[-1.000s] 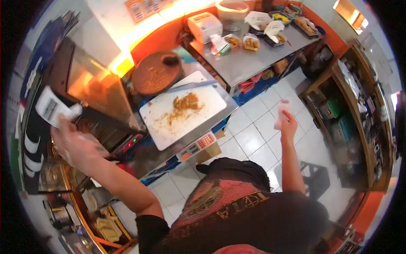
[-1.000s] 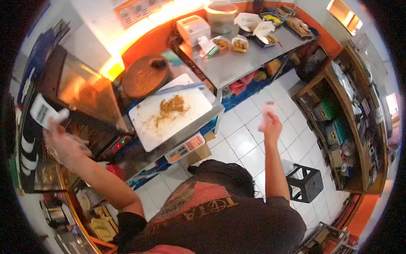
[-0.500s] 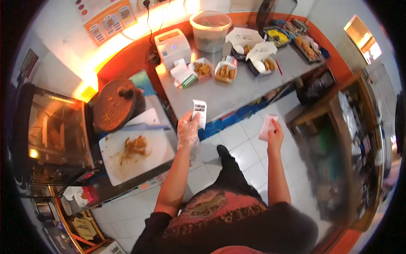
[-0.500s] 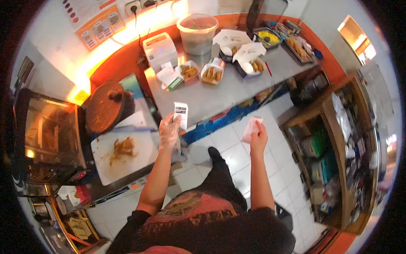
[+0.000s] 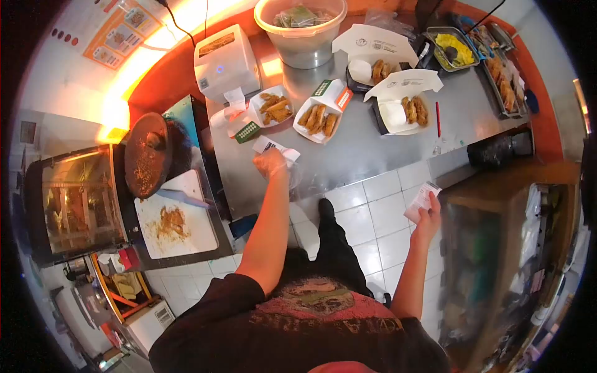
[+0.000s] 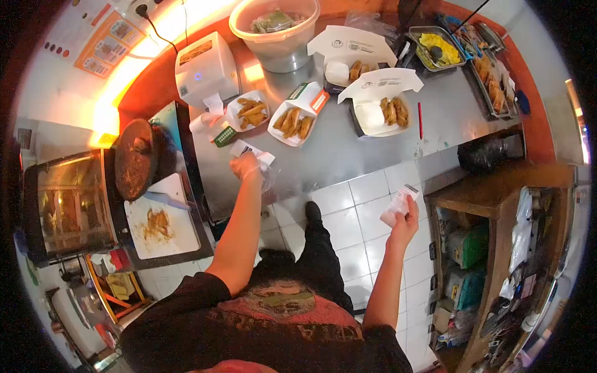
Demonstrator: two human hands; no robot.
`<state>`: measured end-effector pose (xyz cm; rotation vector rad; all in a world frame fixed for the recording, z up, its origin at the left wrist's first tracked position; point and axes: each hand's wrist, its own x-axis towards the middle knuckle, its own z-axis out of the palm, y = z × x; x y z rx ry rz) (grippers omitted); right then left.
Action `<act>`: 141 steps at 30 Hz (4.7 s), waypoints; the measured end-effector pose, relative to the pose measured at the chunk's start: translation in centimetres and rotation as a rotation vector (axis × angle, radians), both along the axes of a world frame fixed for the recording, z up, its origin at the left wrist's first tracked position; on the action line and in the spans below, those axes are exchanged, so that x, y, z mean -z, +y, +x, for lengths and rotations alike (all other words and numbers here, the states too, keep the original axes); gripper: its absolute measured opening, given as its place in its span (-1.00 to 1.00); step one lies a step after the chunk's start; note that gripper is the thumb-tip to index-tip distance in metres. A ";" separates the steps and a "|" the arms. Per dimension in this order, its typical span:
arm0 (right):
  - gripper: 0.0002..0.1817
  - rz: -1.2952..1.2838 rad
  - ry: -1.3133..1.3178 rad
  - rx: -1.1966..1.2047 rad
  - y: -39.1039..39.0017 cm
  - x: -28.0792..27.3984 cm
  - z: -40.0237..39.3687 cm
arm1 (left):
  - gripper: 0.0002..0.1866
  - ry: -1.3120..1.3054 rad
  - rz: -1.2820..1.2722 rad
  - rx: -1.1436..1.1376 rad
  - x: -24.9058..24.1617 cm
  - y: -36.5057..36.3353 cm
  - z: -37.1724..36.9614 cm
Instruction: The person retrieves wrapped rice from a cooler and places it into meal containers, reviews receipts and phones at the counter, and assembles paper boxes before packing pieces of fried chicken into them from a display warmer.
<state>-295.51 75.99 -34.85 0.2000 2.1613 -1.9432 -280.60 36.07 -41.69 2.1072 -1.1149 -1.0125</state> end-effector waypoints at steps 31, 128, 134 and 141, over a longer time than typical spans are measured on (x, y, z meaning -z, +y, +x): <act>-0.55 1.616 0.745 -0.434 -7.7 16.0 -24.0 | -0.41 -0.481 -0.444 0.566 -4.8 6.1 4.5; -0.32 -0.762 -0.424 -0.901 -37.8 -5.1 63.5 | -0.79 0.010 -0.951 1.044 -29.6 -1.4 70.8; -0.50 -0.391 -0.344 -0.832 -40.9 -1.5 64.3 | -0.78 -0.029 -0.815 0.873 -26.6 1.4 76.2; -0.73 -0.445 0.510 -1.175 -33.0 -13.9 69.0 | -0.76 0.931 0.135 0.674 -20.0 4.2 76.3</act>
